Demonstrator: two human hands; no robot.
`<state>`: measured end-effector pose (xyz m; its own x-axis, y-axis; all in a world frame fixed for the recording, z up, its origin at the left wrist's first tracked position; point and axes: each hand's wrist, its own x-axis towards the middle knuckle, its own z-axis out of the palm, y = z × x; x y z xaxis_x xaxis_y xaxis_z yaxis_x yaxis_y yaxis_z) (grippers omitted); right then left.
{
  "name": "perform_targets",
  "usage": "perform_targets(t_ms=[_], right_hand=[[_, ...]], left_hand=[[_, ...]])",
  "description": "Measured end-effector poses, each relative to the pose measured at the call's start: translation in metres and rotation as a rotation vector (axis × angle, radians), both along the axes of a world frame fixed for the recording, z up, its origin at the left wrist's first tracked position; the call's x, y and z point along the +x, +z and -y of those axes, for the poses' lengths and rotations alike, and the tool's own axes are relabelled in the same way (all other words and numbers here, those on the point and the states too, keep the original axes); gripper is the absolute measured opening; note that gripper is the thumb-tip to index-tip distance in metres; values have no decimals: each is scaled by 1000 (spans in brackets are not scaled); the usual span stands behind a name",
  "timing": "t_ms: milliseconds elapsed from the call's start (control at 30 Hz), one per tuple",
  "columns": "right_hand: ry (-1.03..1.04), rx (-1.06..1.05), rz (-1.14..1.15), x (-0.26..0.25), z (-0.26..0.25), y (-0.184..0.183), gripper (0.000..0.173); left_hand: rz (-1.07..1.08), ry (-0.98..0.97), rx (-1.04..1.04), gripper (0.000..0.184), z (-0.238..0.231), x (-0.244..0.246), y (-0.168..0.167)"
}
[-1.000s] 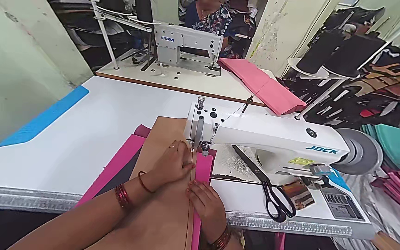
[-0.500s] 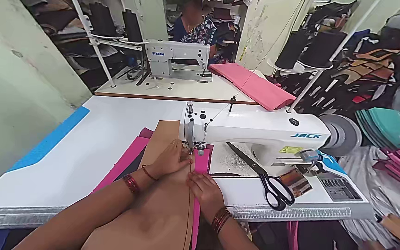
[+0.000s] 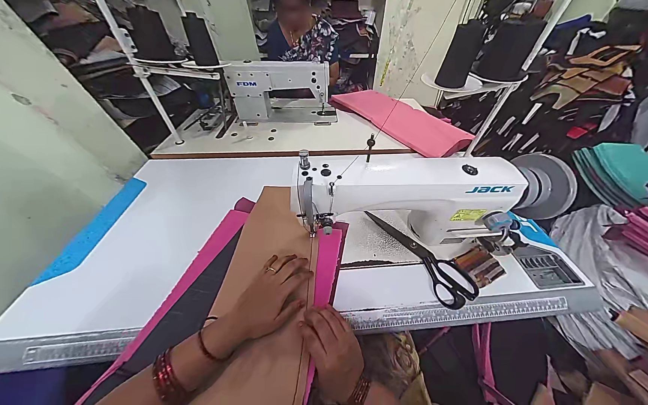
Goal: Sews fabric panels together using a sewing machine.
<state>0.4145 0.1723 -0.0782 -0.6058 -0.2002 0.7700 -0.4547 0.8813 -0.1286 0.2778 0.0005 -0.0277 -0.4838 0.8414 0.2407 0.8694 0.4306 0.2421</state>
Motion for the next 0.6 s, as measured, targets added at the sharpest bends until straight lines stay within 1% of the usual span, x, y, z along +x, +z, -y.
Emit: perform_targets(t_ms=[100,200,267,400,600], right_hand=[[-53,45,-4,-1,4,6,23],[-61,75,6,0,3,10,24],[-66,89,16,-1,1,14,24],[-76,113,22,-5,-4,19,23],[-87,108,36,-17,-9,21,23]], left_hand=[[20,30,5,54,-5,2,4],[-5,24,-11,51,-8,6,6],[40,36,-50,49,-12,7,13],[173,74,-145,50,-19,5,23],[234,88,-250,55,-29,-9,35]])
